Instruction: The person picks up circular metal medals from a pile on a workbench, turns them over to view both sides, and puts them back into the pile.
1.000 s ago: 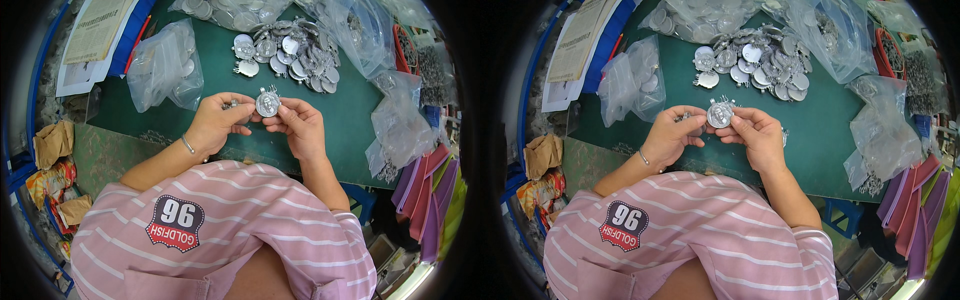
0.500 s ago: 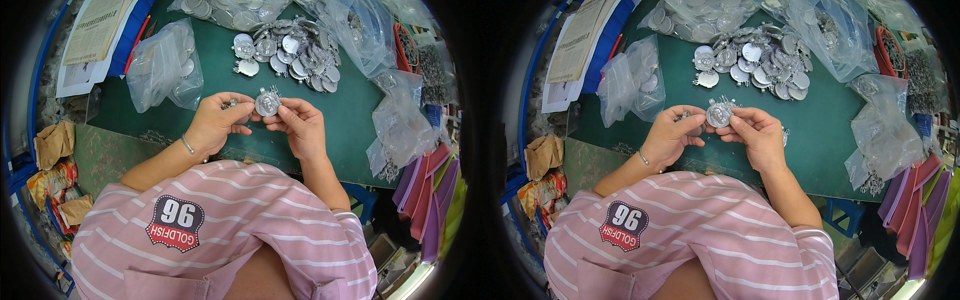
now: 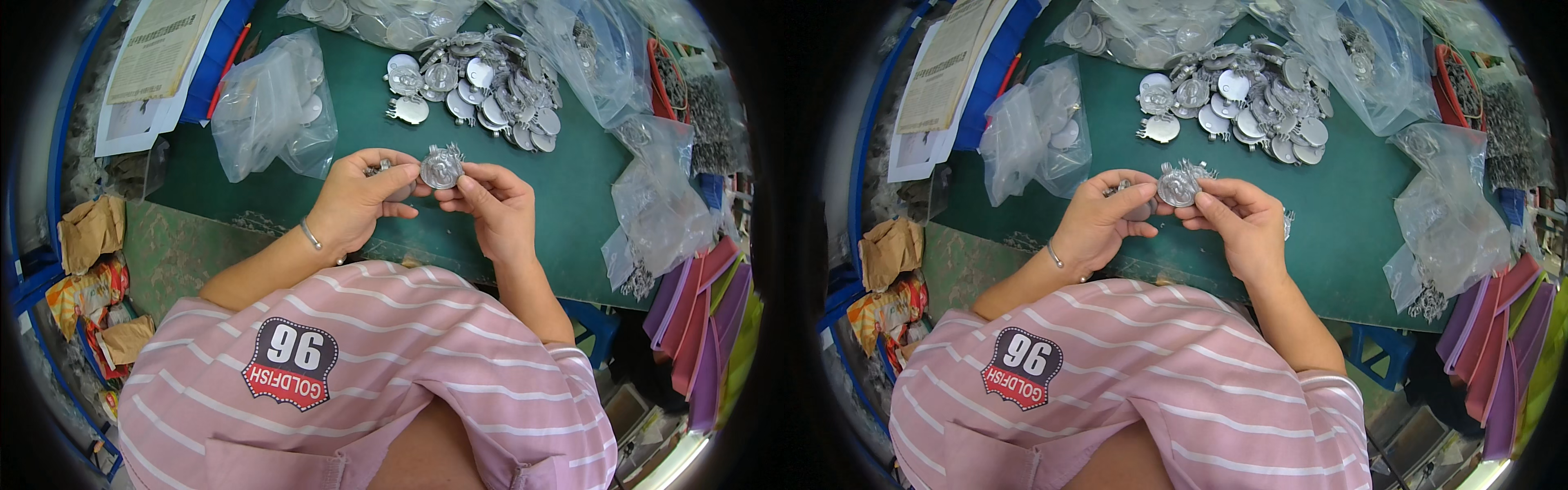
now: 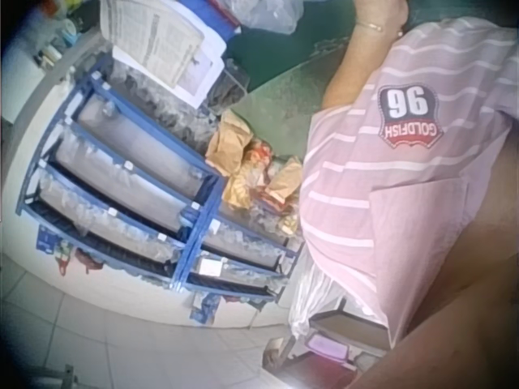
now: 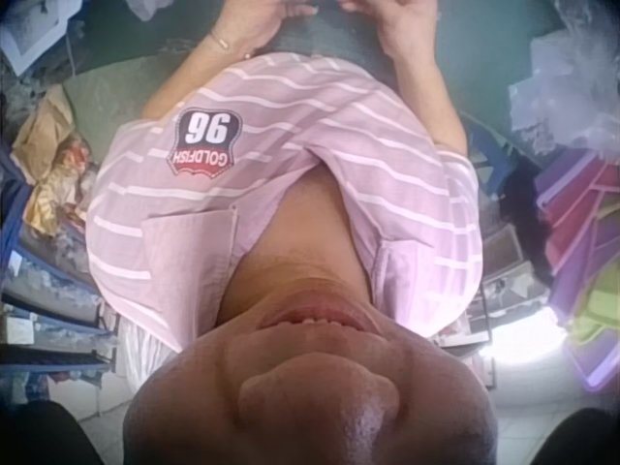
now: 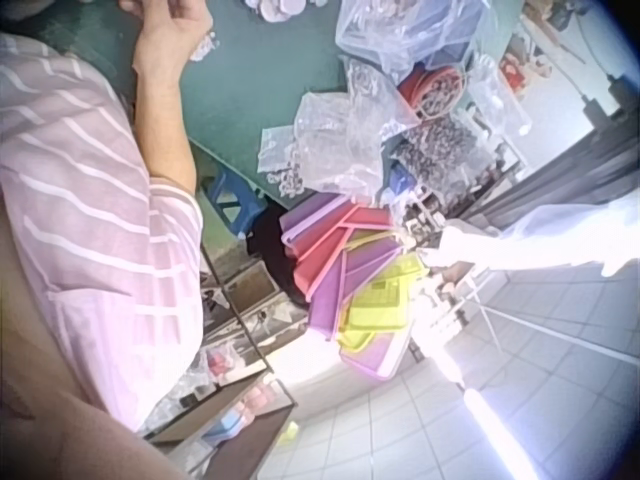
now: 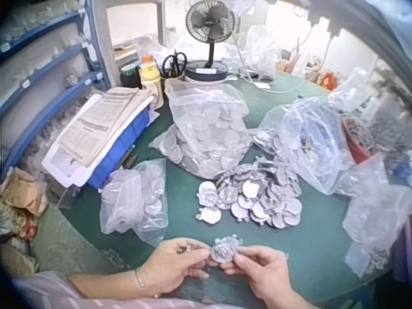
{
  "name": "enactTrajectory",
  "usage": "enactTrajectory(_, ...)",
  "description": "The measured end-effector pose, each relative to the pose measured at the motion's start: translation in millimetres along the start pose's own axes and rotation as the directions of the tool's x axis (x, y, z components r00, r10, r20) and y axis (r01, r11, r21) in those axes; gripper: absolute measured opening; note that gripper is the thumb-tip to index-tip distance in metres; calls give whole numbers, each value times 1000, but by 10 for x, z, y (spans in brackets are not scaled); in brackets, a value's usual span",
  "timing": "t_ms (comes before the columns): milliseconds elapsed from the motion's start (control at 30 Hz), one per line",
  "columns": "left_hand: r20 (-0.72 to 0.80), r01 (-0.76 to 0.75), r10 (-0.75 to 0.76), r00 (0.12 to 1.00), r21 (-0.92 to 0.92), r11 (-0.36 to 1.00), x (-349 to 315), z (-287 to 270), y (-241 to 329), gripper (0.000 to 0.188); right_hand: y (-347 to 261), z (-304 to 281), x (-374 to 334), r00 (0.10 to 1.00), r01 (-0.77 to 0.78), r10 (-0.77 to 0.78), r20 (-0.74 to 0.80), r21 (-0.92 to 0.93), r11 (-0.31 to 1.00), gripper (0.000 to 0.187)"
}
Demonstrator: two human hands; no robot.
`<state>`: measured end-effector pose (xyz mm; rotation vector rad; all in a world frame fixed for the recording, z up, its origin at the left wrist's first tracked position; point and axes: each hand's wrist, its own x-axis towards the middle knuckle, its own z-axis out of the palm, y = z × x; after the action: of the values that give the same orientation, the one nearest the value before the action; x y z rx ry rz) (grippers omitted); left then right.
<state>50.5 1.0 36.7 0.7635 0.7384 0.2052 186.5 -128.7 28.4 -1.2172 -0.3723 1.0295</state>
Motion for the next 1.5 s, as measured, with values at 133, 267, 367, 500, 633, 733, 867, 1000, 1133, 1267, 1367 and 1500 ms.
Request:
enactTrajectory(133, 11, -22, 22, 1000, -9, 1000, 3, -10, -1, 23, 23, -17, -17, 996, 81, -78, 41, -68, 994, 16)
enactTrajectory(267, 21, -24, 24, 999, -22, 999, 5, 1, 0, 23, 35, -9, -38, 958, 287, -275, 84, -275, 918, 17)
enactTrajectory(367, 40, 19, -13, 999, -167, 986, 15, -5, -5, 31, -47, 76, -63, 750, 639, -536, 388, -633, 436, 21)
enactTrajectory(500, 120, 151, -114, 986, -368, 918, 72, -82, -15, 42, -36, 63, 2, 739, 612, -586, 333, -696, 376, 19)
enactTrajectory(633, 132, 171, -127, 983, -410, 896, 65, -82, -20, 43, 16, 35, 193, 773, 467, -543, 328, -873, 137, 24)
enactTrajectory(733, 138, 145, -99, 985, -378, 915, 55, -74, 24, 31, 46, 67, 236, 790, 439, -489, 368, -898, 34, 25)
enactTrajectory(867, -28, 52, -56, 998, -134, 990, 9, -61, 50, 23, -29, -1, 297, 789, 409, -548, 277, -903, 133, 15)
enactTrajectory(1000, -39, 83, -84, 996, -25, 996, 10, -68, 50, 22, -226, -158, 355, 977, 35, -139, -164, -518, 854, 17)
enactTrajectory(1133, 29, 130, -131, 991, 37, 991, 16, -13, 53, 23, -161, -104, 245, 995, -58, 53, -89, -55, 997, 20)
enactTrajectory(1267, 56, 80, -80, 995, 10, 997, 20, 21, 37, 25, -121, -21, 140, 988, -152, 153, -19, 64, 986, 20)
enactTrajectory(1367, 27, 72, -72, 997, 14, 997, 15, 9, 42, 25, -115, 9, 117, 987, -157, 158, -8, 101, 982, 20)
enactTrajectory(1500, 28, 72, -71, 997, -8, 997, 5, 13, 50, 26, -89, 3, 83, 996, -81, 83, -37, 53, 995, 17)
